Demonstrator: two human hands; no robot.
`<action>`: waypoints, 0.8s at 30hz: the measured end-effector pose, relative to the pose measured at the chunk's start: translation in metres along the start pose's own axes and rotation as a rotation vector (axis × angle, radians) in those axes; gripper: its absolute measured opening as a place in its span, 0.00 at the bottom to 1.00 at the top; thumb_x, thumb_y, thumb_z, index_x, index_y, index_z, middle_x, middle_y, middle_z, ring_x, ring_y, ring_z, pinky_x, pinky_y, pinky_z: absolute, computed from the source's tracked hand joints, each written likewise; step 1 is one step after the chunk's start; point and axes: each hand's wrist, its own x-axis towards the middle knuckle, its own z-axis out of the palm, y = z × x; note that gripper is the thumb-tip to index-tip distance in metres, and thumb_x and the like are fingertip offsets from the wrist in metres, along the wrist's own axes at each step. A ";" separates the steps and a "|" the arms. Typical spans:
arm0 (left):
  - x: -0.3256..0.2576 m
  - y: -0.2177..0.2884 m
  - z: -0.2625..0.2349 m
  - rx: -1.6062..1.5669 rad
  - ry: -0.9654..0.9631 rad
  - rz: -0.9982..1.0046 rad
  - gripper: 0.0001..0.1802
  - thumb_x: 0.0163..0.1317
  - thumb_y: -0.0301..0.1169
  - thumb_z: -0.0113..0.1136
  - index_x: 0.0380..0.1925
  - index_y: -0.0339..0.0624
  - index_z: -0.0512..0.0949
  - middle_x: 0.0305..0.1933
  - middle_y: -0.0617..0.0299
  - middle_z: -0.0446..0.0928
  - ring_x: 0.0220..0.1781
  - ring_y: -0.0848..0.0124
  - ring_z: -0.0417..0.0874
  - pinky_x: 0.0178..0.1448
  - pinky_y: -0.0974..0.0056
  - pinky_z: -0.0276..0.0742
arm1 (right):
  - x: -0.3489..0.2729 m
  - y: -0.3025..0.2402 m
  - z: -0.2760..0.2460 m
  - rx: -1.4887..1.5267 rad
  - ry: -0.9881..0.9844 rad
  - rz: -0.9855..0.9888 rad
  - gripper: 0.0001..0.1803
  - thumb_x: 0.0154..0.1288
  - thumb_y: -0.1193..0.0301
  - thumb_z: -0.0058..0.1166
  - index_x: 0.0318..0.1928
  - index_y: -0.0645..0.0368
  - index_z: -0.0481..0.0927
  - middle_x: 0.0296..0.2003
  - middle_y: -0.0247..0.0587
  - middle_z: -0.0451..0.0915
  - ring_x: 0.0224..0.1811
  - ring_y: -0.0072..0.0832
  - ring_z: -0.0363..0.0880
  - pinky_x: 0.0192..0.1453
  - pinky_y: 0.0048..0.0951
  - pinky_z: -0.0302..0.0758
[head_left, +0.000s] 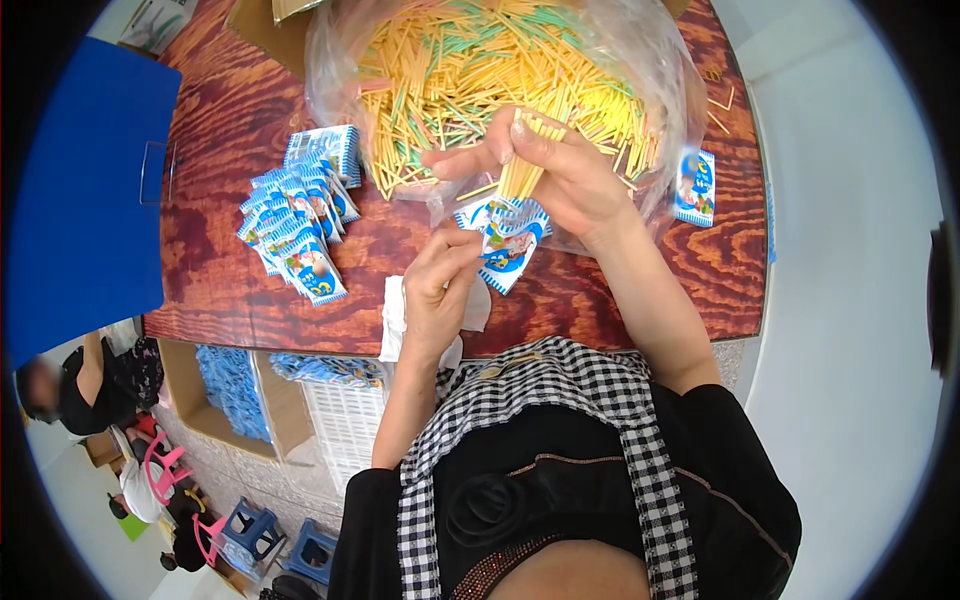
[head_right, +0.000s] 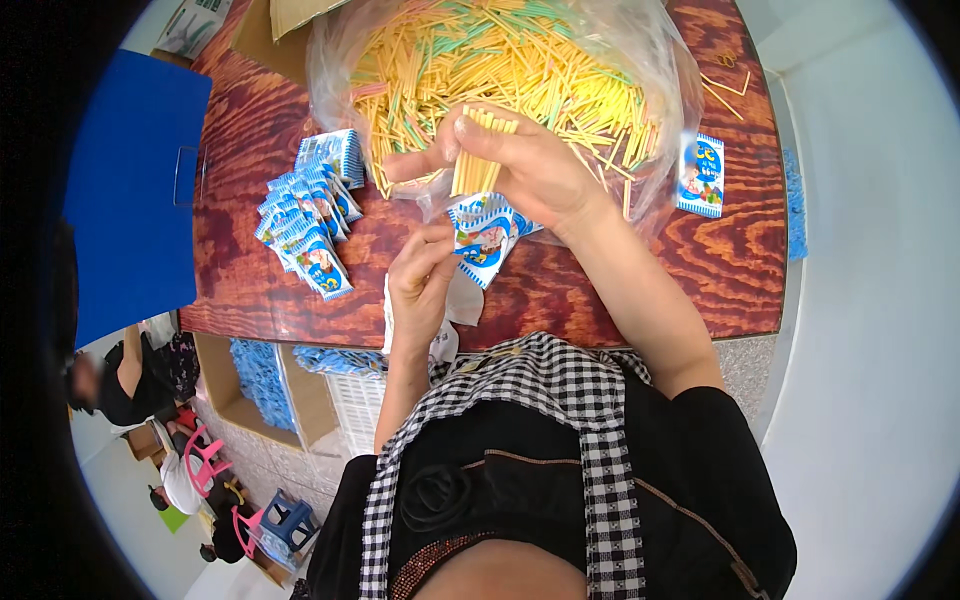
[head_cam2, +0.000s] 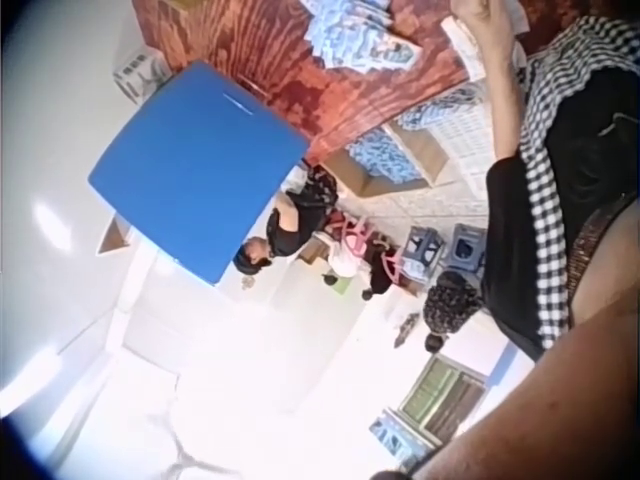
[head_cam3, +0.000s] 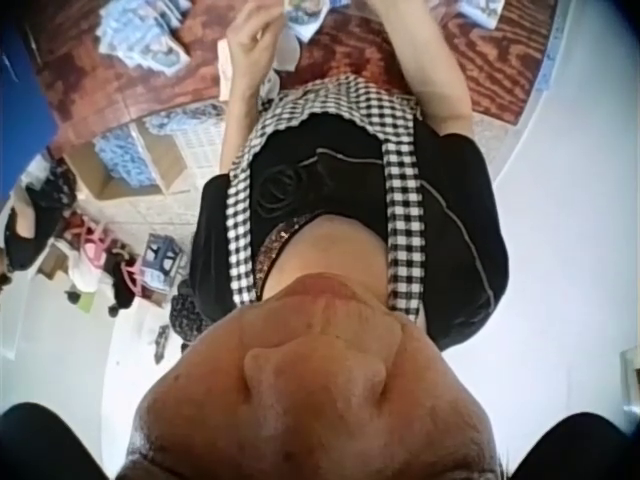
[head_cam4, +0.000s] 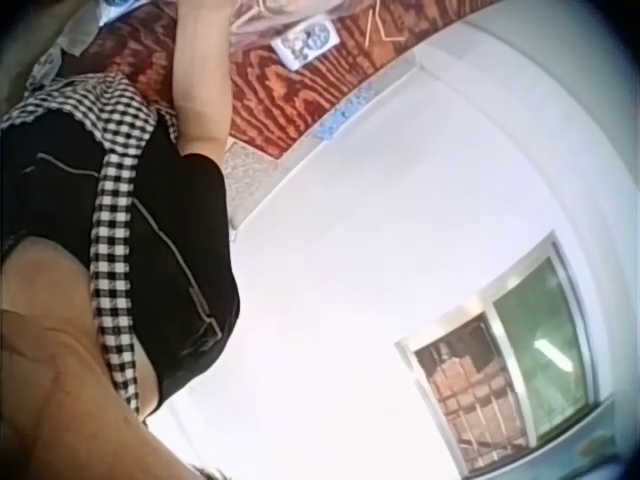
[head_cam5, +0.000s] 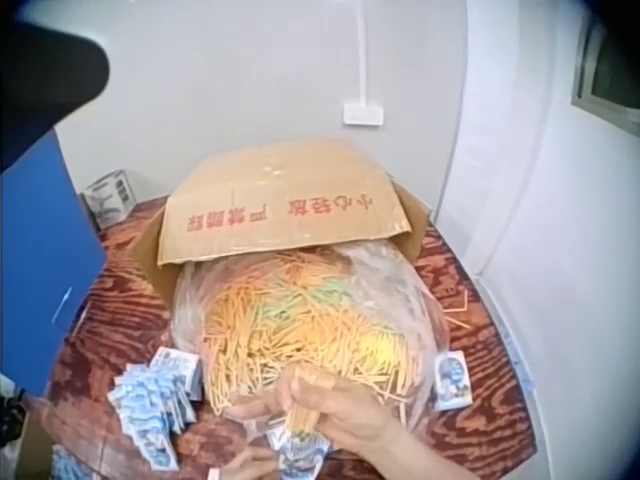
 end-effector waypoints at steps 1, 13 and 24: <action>0.000 -0.002 0.001 -0.001 0.002 -0.002 0.08 0.55 0.15 0.60 0.36 0.33 0.80 0.39 0.56 0.78 0.40 0.68 0.79 0.44 0.69 0.73 | -0.002 0.003 0.000 0.000 0.000 0.003 0.15 0.74 0.58 0.42 0.35 0.55 0.71 0.48 0.64 0.79 0.67 0.54 0.64 0.74 0.52 0.52; -0.008 -0.008 0.009 -0.183 0.050 -0.100 0.10 0.56 0.15 0.60 0.38 0.34 0.82 0.39 0.56 0.79 0.40 0.69 0.80 0.43 0.69 0.74 | -0.032 0.017 0.001 0.147 0.253 -0.062 0.17 0.77 0.57 0.35 0.37 0.55 0.71 0.56 0.67 0.72 0.70 0.50 0.61 0.73 0.50 0.58; -0.007 -0.007 0.012 -0.294 0.036 -0.116 0.10 0.57 0.15 0.60 0.38 0.33 0.81 0.40 0.56 0.79 0.41 0.70 0.80 0.45 0.69 0.74 | -0.032 0.012 0.006 0.141 0.138 0.024 0.14 0.75 0.61 0.41 0.38 0.57 0.71 0.51 0.67 0.77 0.67 0.49 0.65 0.70 0.48 0.63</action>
